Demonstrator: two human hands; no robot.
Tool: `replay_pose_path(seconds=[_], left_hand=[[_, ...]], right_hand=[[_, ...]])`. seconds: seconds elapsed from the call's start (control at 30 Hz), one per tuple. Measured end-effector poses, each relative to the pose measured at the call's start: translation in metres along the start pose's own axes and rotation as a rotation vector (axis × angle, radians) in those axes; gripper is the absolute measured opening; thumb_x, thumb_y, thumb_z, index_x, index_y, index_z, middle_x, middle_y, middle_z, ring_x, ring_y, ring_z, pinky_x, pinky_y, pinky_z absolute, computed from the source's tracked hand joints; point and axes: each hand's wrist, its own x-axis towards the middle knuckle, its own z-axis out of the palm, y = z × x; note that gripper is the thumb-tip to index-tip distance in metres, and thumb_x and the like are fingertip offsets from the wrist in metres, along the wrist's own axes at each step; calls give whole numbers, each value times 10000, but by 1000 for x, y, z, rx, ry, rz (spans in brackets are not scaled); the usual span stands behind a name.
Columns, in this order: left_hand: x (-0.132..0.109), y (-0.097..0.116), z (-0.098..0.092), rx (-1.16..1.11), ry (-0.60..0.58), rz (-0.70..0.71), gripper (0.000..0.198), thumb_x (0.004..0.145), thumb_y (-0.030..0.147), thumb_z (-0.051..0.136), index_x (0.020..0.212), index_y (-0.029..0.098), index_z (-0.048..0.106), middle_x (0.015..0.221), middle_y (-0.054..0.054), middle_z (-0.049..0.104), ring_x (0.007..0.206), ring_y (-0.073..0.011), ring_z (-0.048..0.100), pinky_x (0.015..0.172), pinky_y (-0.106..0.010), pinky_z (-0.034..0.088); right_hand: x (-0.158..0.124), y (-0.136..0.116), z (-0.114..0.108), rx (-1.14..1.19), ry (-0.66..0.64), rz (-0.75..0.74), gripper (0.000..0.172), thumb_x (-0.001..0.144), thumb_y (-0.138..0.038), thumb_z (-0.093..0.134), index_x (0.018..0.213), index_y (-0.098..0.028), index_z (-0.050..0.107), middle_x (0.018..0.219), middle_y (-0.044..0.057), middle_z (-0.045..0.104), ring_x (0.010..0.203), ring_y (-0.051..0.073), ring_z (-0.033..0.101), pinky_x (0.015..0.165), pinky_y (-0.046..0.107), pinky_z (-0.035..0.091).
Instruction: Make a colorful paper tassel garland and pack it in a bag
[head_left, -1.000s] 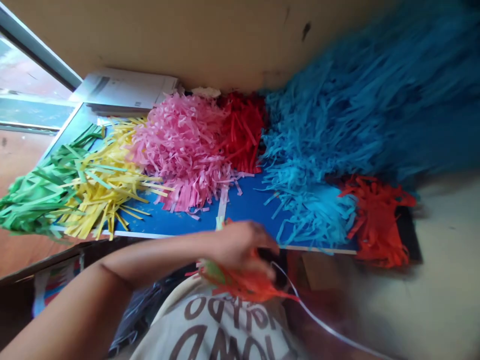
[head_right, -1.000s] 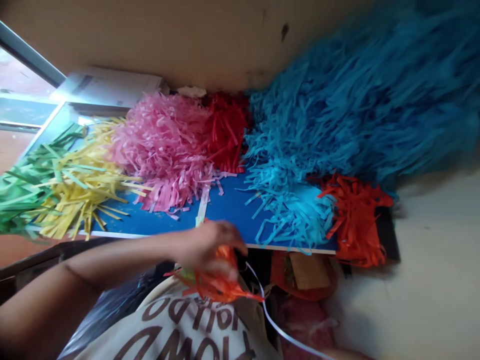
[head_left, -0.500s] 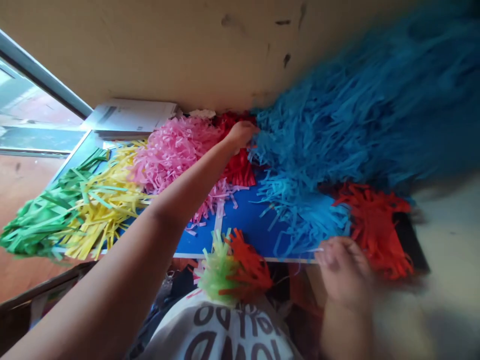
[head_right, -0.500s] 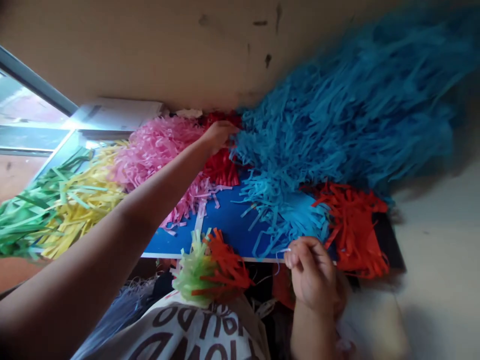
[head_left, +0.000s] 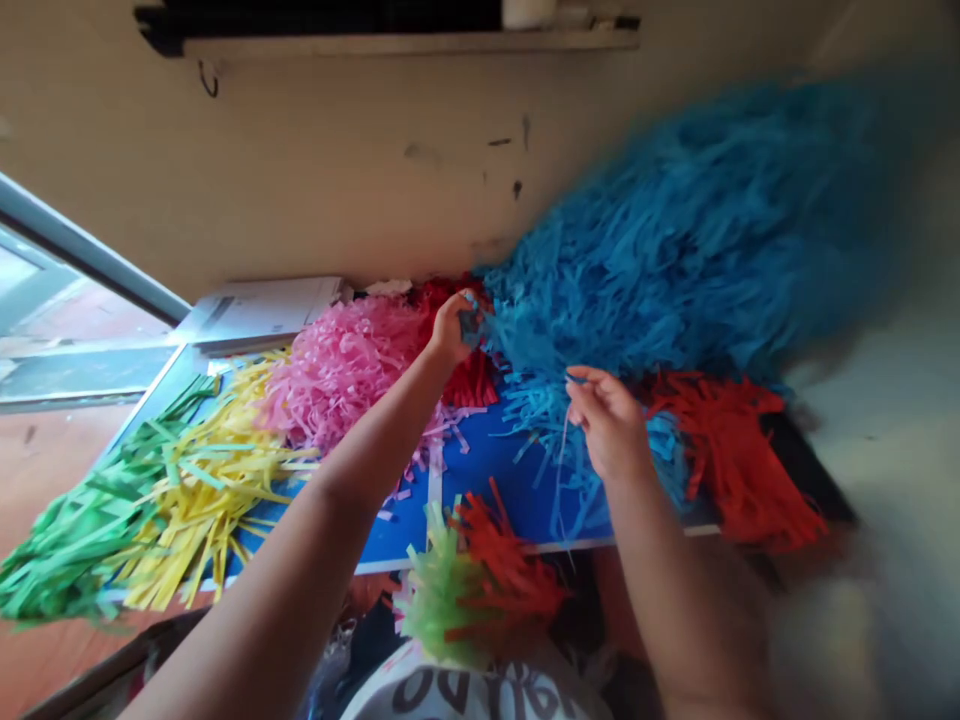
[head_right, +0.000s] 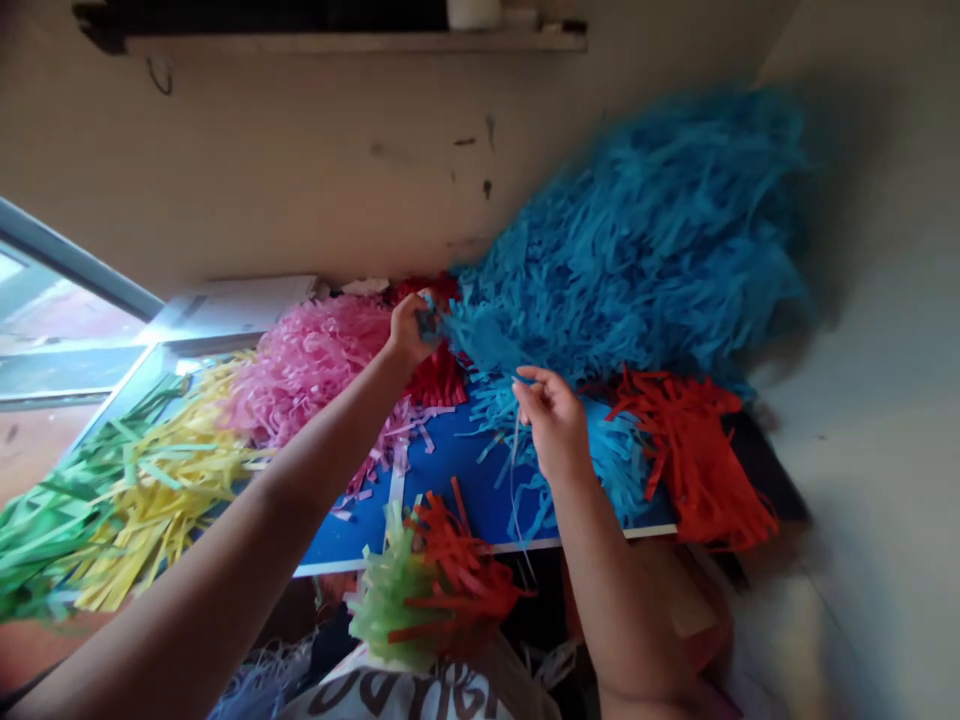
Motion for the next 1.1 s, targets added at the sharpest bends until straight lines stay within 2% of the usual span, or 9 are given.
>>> replay_pose_path(seconds=[0.2, 0.37, 0.43, 0.53, 0.73, 0.87, 0.97, 1.03, 1.1], left_hand=[[-2, 2, 12, -62, -181, 37, 294, 720, 301, 579, 546, 210, 360, 462, 34, 371, 463, -112, 444, 466, -224, 375], [2, 4, 19, 45, -280, 115, 254, 617, 298, 590, 531, 203, 370, 464, 32, 380, 516, -121, 481, 532, -228, 406], [3, 1, 22, 122, -329, 183, 213, 597, 288, 588, 532, 201, 404, 464, 32, 403, 527, -124, 492, 558, -237, 415], [3, -3, 24, 226, -370, 268, 178, 600, 281, 594, 536, 199, 450, 475, 28, 455, 537, -130, 500, 584, -253, 423], [12, 3, 17, 561, -334, 462, 257, 739, 419, 590, 641, 182, 603, 876, -83, 744, 863, -204, 648, 825, -312, 490], [23, 14, 18, 874, -155, 488, 396, 896, 453, 480, 758, 166, 715, 1071, -139, 756, 1077, -271, 668, 921, -371, 495], [2, 18, 25, 1061, -34, 486, 232, 860, 334, 600, 835, 178, 769, 1021, -133, 767, 1110, -302, 665, 942, -392, 496], [-27, 14, 34, 1099, -130, 555, 224, 812, 248, 652, 992, 208, 781, 1057, -99, 769, 1119, -280, 666, 1007, -392, 479], [-57, 4, 43, 1164, -386, 650, 363, 819, 219, 636, 1167, 228, 736, 1110, -64, 767, 1097, -254, 686, 1094, -436, 431]], right_hand=[[74, 1, 31, -79, 69, 23, 352, 699, -469, 754, 912, -201, 674, 489, -96, 448, 442, 99, 405, 457, 242, 317], [84, 2, 45, -147, 36, -202, 380, 761, -486, 733, 1019, -207, 738, 567, -81, 463, 509, 95, 422, 542, 244, 396], [85, 1, 51, -211, 13, -275, 410, 761, -504, 740, 1050, -214, 756, 597, -63, 528, 550, 107, 478, 610, 255, 450], [90, -2, 56, -301, 45, -325, 349, 768, -516, 714, 911, -205, 781, 718, 12, 691, 671, 160, 612, 707, 291, 508], [91, -2, 40, -294, 251, -389, 350, 801, -514, 674, 850, -179, 766, 677, 28, 703, 608, 167, 618, 618, 282, 506], [78, 0, 25, -399, 327, -523, 331, 841, -491, 660, 857, -182, 778, 798, 63, 747, 712, 190, 675, 701, 306, 539], [55, -3, 18, -546, 338, -641, 281, 878, -429, 654, 850, -185, 791, 761, 63, 736, 662, 180, 662, 674, 302, 532], [36, -6, 16, -620, 295, -686, 243, 895, -379, 648, 851, -192, 796, 723, 51, 722, 620, 168, 640, 642, 293, 518], [23, -9, 15, -647, 257, -709, 226, 911, -350, 632, 878, -201, 798, 733, 49, 723, 638, 171, 643, 644, 294, 515]])
